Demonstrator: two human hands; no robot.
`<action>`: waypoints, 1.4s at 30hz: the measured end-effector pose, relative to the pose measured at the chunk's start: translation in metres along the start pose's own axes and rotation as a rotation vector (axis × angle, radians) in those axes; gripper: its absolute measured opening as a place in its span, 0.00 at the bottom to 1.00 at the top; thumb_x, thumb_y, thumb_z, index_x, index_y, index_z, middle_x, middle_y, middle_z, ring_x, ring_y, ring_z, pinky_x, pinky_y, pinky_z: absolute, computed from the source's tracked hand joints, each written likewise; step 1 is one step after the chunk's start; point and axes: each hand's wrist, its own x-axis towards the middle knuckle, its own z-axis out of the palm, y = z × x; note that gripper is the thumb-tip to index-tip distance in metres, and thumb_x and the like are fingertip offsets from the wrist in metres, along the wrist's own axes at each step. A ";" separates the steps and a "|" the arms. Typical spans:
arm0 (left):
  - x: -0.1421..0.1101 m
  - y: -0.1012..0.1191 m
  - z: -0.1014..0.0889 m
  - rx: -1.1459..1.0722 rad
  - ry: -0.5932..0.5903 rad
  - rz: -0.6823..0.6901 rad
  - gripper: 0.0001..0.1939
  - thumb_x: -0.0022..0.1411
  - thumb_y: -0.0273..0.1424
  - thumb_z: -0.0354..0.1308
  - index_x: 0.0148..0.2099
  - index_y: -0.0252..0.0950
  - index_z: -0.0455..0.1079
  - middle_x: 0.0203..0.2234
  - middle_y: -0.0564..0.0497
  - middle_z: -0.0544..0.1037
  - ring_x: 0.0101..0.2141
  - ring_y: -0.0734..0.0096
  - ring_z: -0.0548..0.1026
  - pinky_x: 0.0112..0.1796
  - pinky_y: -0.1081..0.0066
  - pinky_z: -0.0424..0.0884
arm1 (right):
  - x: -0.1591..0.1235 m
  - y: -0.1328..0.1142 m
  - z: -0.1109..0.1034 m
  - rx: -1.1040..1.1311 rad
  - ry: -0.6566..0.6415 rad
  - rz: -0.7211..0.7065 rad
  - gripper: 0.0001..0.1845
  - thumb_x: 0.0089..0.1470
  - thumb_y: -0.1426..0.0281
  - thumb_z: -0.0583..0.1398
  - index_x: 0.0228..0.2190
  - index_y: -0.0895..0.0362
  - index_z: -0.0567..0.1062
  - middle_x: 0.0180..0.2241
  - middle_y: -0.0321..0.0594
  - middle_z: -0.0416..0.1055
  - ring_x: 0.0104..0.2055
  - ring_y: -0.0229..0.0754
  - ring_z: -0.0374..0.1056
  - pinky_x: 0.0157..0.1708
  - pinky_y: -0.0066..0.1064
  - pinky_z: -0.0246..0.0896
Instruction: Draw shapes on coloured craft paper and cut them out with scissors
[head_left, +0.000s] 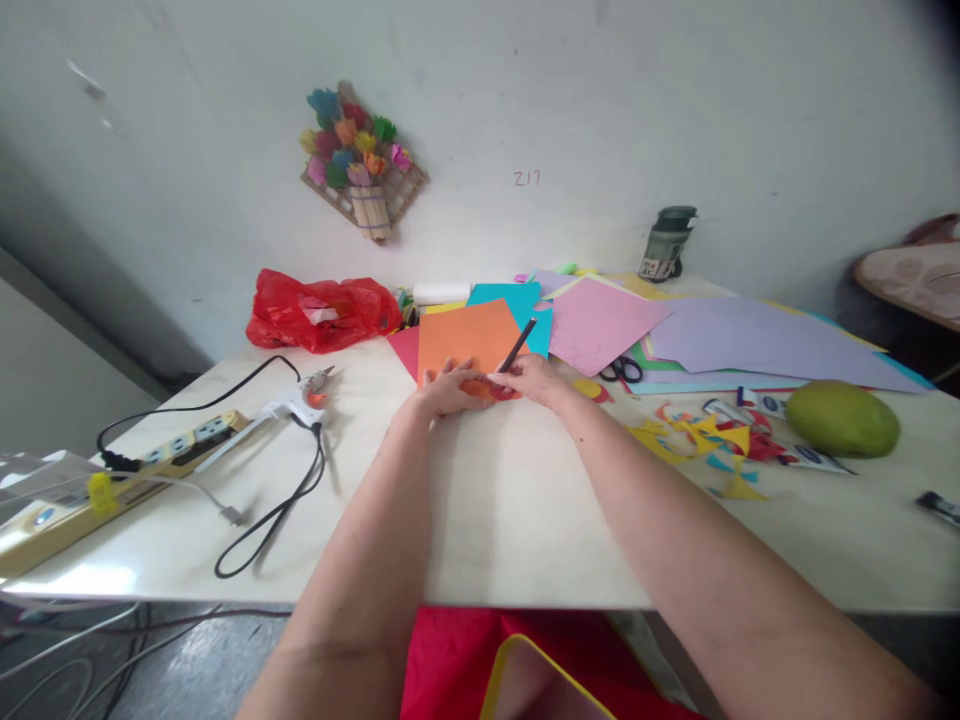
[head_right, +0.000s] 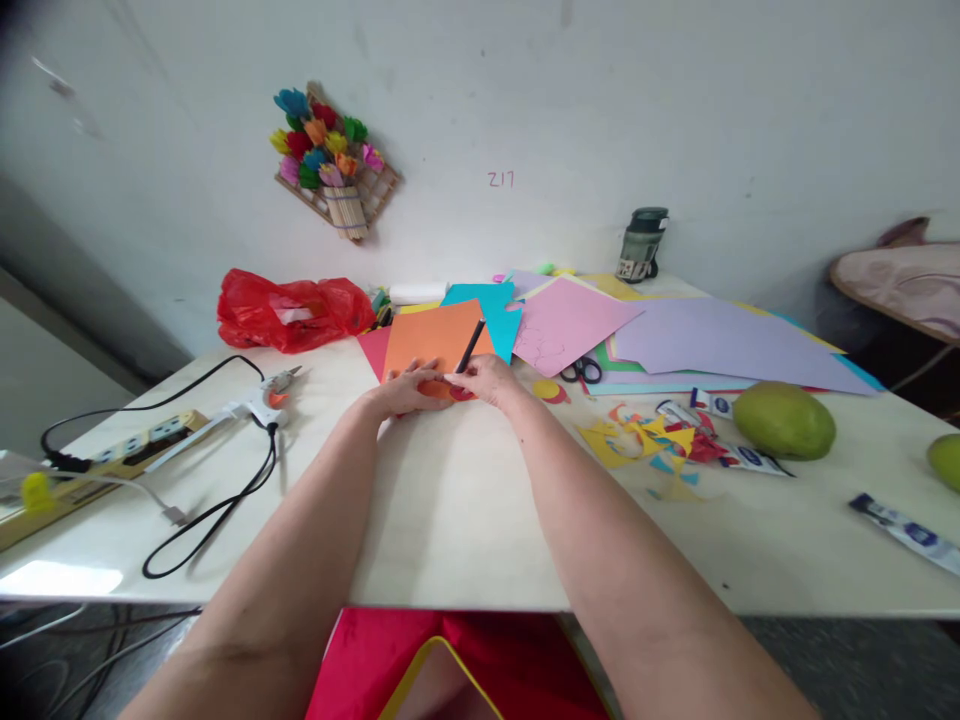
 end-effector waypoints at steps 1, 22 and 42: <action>0.000 0.000 0.000 -0.001 0.003 -0.002 0.34 0.45 0.55 0.53 0.56 0.55 0.61 0.64 0.60 0.44 0.62 0.52 0.35 0.57 0.50 0.32 | 0.000 0.000 0.001 -0.019 0.011 -0.004 0.13 0.44 0.62 0.62 0.28 0.59 0.77 0.28 0.40 0.76 0.32 0.41 0.71 0.31 0.28 0.64; -0.002 0.003 0.000 -0.008 0.023 -0.016 0.36 0.45 0.54 0.55 0.57 0.53 0.59 0.63 0.58 0.45 0.62 0.53 0.38 0.57 0.51 0.34 | 0.001 -0.002 0.005 -0.122 0.060 -0.021 0.14 0.44 0.60 0.63 0.29 0.56 0.79 0.29 0.40 0.77 0.34 0.41 0.71 0.30 0.27 0.62; 0.002 -0.001 0.001 0.002 -0.003 -0.010 0.39 0.44 0.55 0.54 0.59 0.52 0.57 0.63 0.60 0.43 0.62 0.53 0.34 0.57 0.50 0.32 | 0.002 -0.002 0.005 -0.171 0.052 -0.013 0.15 0.43 0.58 0.63 0.29 0.56 0.79 0.29 0.41 0.76 0.32 0.41 0.71 0.30 0.27 0.62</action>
